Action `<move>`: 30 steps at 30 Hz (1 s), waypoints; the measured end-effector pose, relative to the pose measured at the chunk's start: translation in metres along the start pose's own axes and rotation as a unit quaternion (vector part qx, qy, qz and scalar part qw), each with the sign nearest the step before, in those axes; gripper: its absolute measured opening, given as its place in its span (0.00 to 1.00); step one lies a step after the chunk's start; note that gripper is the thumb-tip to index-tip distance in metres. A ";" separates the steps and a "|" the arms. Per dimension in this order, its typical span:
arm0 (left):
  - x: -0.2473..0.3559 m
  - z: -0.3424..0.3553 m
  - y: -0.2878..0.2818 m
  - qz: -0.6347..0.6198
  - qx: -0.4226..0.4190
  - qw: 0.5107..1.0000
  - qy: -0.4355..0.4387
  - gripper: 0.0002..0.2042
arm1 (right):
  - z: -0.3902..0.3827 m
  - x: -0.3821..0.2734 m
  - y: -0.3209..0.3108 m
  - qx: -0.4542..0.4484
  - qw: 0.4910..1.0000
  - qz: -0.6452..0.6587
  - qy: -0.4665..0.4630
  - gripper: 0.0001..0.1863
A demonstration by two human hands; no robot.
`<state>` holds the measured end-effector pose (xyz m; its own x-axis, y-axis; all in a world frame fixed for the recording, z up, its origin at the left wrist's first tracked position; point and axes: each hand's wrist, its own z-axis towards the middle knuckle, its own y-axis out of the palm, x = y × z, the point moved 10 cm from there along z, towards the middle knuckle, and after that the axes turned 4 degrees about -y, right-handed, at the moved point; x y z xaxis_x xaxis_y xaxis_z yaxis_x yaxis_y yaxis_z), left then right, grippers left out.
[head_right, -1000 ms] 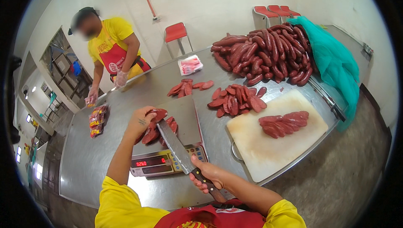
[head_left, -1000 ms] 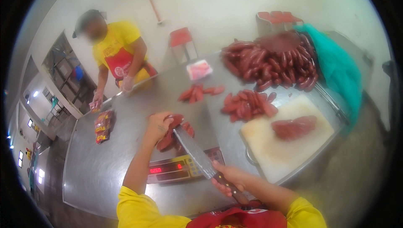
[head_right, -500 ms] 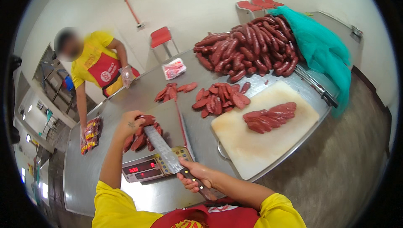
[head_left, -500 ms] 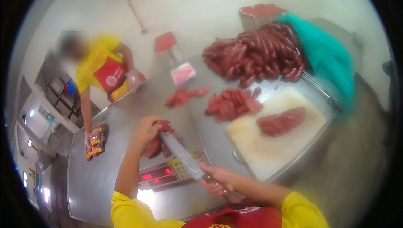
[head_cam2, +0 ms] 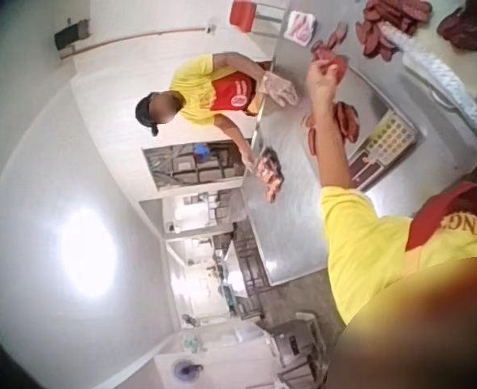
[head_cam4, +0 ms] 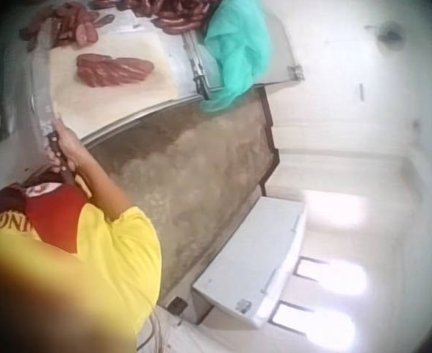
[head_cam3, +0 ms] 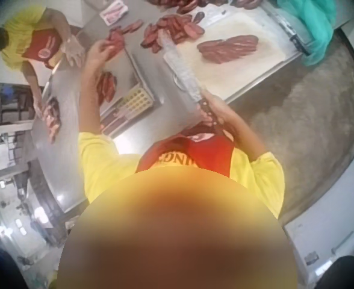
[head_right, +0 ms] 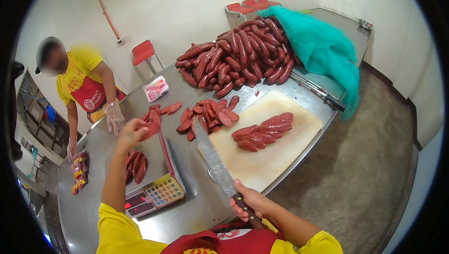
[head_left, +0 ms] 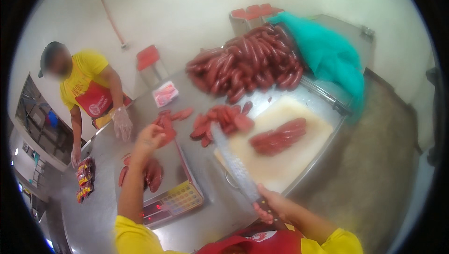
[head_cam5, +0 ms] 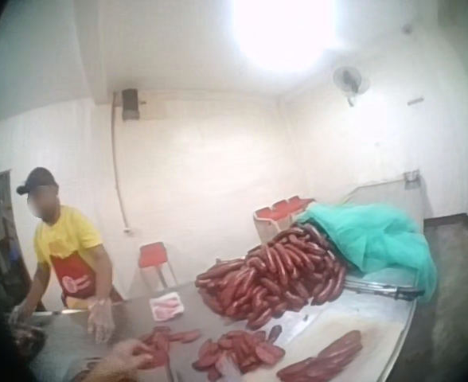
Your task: The person cuts long pieces of red meat into smaller portions on a white cutting board using a knife. They repeatedly place the cut pieces onto a digital scale, then move them aside. Another person in the background is also handling and packaging meat.
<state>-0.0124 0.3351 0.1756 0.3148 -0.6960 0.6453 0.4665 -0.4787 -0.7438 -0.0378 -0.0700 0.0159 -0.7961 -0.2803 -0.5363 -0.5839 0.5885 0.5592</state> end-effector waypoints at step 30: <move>-0.036 -0.131 -0.030 -0.051 0.348 0.927 -0.129 0.09 | -0.028 -0.020 -0.030 0.164 0.985 0.017 -0.052 0.32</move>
<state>-0.1457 0.3040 0.1520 0.3849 -0.4719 0.7932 0.8971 -0.0106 -0.4417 -0.0085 -0.1035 0.0275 -0.7832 -0.1874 -0.5928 -0.4617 0.8139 0.3528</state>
